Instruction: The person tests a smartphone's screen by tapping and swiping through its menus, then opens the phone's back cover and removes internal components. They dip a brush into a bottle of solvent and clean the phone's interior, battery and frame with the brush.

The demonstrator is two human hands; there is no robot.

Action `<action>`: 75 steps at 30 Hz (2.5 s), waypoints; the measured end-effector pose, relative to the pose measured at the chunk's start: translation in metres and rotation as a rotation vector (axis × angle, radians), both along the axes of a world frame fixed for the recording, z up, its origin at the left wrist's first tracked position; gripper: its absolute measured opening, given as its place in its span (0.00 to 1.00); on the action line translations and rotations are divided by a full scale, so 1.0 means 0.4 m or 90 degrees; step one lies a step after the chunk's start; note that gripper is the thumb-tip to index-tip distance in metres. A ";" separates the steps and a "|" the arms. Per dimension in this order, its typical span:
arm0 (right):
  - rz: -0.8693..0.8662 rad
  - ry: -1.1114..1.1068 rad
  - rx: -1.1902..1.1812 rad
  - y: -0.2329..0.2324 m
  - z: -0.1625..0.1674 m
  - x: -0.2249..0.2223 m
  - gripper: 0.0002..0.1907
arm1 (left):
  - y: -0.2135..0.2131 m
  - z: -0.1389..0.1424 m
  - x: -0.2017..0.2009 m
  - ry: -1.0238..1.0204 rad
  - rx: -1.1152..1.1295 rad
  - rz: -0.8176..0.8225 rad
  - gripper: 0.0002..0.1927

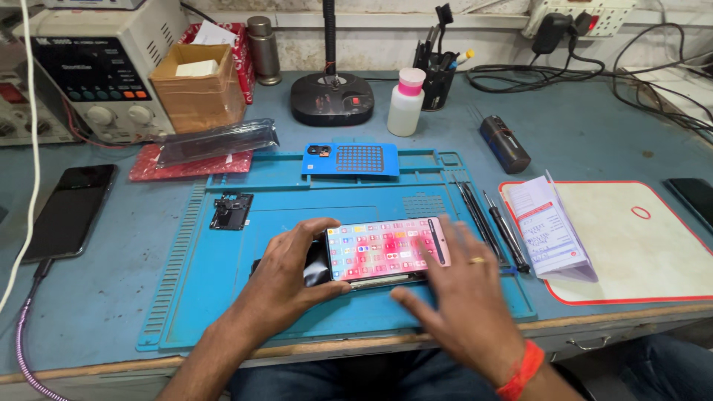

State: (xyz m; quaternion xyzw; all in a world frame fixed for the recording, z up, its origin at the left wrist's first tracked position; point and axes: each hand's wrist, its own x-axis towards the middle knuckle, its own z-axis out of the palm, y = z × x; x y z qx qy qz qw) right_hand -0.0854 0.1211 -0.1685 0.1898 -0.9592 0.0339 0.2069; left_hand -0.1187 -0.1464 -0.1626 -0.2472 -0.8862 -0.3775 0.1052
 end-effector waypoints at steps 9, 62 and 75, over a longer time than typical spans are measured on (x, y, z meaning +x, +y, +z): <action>-0.019 -0.002 -0.037 0.008 0.014 0.010 0.48 | -0.002 0.002 -0.002 -0.045 -0.014 0.021 0.42; 0.033 -0.031 -0.028 -0.031 -0.006 0.030 0.49 | 0.000 0.010 0.004 -0.023 -0.012 0.010 0.43; 0.016 -0.025 -0.059 -0.013 -0.009 0.019 0.50 | -0.006 0.016 0.008 0.009 -0.004 -0.005 0.41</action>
